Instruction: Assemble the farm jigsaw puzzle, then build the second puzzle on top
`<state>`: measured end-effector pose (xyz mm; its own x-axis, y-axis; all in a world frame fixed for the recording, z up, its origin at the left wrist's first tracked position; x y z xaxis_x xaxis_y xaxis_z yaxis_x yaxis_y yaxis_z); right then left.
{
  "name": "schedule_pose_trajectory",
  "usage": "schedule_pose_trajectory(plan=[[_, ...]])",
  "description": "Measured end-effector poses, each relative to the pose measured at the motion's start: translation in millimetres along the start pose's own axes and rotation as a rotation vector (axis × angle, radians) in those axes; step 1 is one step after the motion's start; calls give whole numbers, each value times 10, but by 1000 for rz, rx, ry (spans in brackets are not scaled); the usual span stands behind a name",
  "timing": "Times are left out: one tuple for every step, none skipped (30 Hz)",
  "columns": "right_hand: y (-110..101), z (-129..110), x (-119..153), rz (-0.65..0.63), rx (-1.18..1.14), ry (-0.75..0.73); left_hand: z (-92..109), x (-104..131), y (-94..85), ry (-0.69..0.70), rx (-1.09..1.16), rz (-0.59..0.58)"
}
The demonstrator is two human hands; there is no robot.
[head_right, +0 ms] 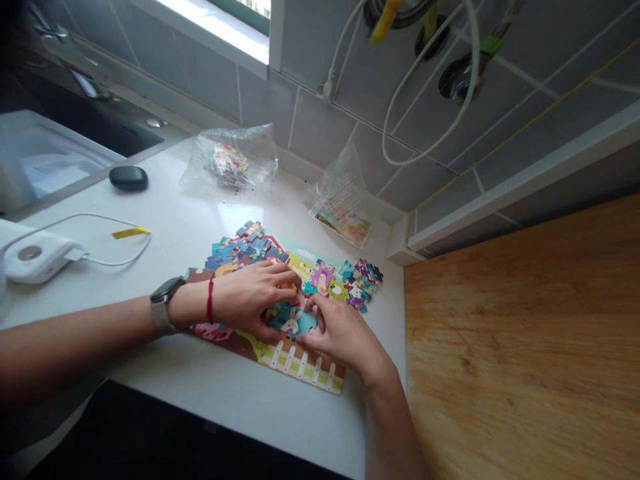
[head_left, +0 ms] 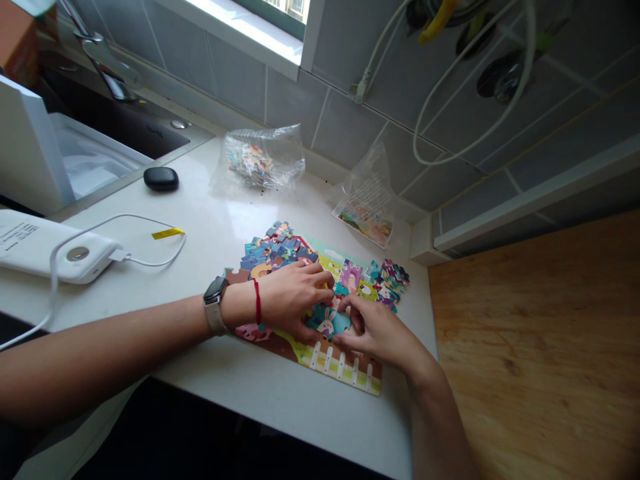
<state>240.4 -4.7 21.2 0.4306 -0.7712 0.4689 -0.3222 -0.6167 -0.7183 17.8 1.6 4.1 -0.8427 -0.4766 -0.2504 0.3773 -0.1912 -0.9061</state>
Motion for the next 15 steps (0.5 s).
schedule_pose_trajectory(plan=[[-2,7,-2,0,-3,-4,-2,2,-2,-1,7,-2],[-5,16,-6,-1,-10,-13,-7,6,-4,0,14,-1],[-7,25,-13,-3,-26,-28,-13,10,-7,6,20,4],[-9,35,-22,-3,-52,-48,-21,15,-9,16,26,11],[-12,45,-34,8,-86,-69,-30,18,-11,28,32,19],[-16,54,-47,36,-123,-88,-38,20,-13,37,40,27],[-22,64,-62,79,-162,-102,-45,18,-16,42,48,36],[-28,75,-78,134,-202,-109,-49,13,-19,39,55,45],[-33,89,-94,193,-243,-110,-50,5,-23,33,61,54],[-37,107,-112,251,-281,-106,-46,-7,-26,23,66,63],[-42,130,-129,309,-311,-102,-39,-21,-31,15,69,73],[-49,157,-148,369,-332,-99,-28,-34,-37,11,74,84],[-59,187,-165,434,-336,-99,-16,-44,-46,9,78,95],[-72,220,-182,501,-326,-97,-7,-46,-60,6,80,109],[-85,254,-198,559,-315,-95,-4,-40,-80,-5,78,125]])
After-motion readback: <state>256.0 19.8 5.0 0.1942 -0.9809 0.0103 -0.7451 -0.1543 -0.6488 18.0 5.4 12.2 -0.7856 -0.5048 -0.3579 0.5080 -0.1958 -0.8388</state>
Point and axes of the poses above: each hand's wrist, its own x-axis away from the middle knuckle, its own y-axis out of the palm, z = x × y, the point moved 2 cm from there along -x, towards the middle knuckle, and after that the axes turned 7 degrees about y, right-handed, at the moved point
